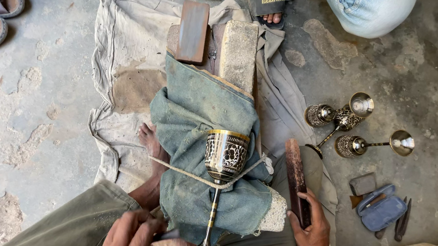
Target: The person uses a chisel and wooden mallet to engrave decorative patterns into a metal goblet. They repeatedly strike the chisel to create indentations on the goblet's surface while holding it steady with their left hand.
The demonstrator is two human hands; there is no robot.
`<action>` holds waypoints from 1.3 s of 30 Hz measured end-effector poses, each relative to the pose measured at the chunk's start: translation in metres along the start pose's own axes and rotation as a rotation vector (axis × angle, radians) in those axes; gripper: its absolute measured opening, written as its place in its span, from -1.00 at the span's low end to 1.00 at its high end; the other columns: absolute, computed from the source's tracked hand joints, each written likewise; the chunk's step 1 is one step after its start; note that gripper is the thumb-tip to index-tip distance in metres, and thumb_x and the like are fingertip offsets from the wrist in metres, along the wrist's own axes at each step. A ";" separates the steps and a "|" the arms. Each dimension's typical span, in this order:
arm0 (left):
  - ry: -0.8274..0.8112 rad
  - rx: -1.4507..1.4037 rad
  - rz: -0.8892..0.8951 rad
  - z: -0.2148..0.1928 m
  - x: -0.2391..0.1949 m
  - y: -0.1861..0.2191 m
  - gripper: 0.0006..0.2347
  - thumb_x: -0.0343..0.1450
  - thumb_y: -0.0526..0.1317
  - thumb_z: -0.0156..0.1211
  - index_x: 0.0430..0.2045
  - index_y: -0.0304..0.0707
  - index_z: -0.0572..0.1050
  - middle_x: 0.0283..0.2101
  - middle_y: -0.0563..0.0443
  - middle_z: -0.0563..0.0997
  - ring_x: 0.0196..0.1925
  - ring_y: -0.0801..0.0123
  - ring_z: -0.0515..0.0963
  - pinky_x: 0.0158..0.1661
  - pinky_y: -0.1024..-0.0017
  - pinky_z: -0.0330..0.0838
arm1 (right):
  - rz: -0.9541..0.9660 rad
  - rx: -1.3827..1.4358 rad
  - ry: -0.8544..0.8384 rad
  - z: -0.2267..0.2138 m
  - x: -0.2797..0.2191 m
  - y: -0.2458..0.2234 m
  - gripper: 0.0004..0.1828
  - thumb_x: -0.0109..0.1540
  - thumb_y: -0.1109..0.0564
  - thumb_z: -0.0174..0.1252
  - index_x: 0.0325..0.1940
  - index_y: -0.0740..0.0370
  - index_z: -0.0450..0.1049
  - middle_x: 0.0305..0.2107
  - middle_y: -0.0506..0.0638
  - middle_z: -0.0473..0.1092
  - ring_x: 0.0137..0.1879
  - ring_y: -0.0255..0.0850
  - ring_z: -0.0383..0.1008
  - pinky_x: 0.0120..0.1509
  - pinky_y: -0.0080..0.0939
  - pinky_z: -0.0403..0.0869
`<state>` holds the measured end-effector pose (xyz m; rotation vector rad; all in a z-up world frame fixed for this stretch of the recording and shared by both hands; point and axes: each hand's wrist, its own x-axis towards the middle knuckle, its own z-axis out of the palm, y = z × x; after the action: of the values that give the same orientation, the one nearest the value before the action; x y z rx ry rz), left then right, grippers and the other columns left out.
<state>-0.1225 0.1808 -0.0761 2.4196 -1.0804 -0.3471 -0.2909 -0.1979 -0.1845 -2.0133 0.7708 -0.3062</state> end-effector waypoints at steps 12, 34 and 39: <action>-0.145 -0.650 -0.289 -0.094 0.184 0.070 -0.85 0.39 -0.15 0.26 -0.25 -0.14 0.58 -0.39 0.03 0.71 -0.40 0.40 0.71 -0.37 0.40 0.64 | 0.253 0.847 -0.275 -0.060 0.014 -0.071 -0.20 0.02 0.39 0.36 0.34 0.32 0.27 -0.10 0.29 0.50 -0.02 -0.02 0.59 0.07 -0.02 0.57; -0.193 -0.331 0.417 -0.074 0.238 0.080 -0.65 0.46 -0.18 0.17 0.15 -0.19 0.48 -0.15 -0.21 0.69 -0.20 0.07 0.71 -0.21 0.20 0.61 | -0.150 0.115 -0.141 -0.092 0.091 -0.112 -0.70 0.16 0.44 0.26 -0.06 0.32 0.46 -0.33 -0.02 0.51 -0.19 -0.36 0.50 0.00 -0.31 0.55; -0.314 -0.325 0.292 -0.081 0.246 0.087 -0.61 0.41 -0.19 0.19 0.16 -0.20 0.43 -0.18 -0.14 0.67 -0.20 0.13 0.71 -0.17 0.24 0.62 | -0.069 -0.140 -0.087 -0.088 0.102 -0.124 -0.53 0.05 0.40 0.31 0.05 0.28 0.51 -0.28 -0.01 0.55 -0.19 -0.34 0.56 -0.10 -0.29 0.53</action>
<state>0.0177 -0.0292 0.0280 1.9302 -1.3699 -0.7558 -0.2062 -0.2758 -0.0423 -2.1731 0.6851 -0.2081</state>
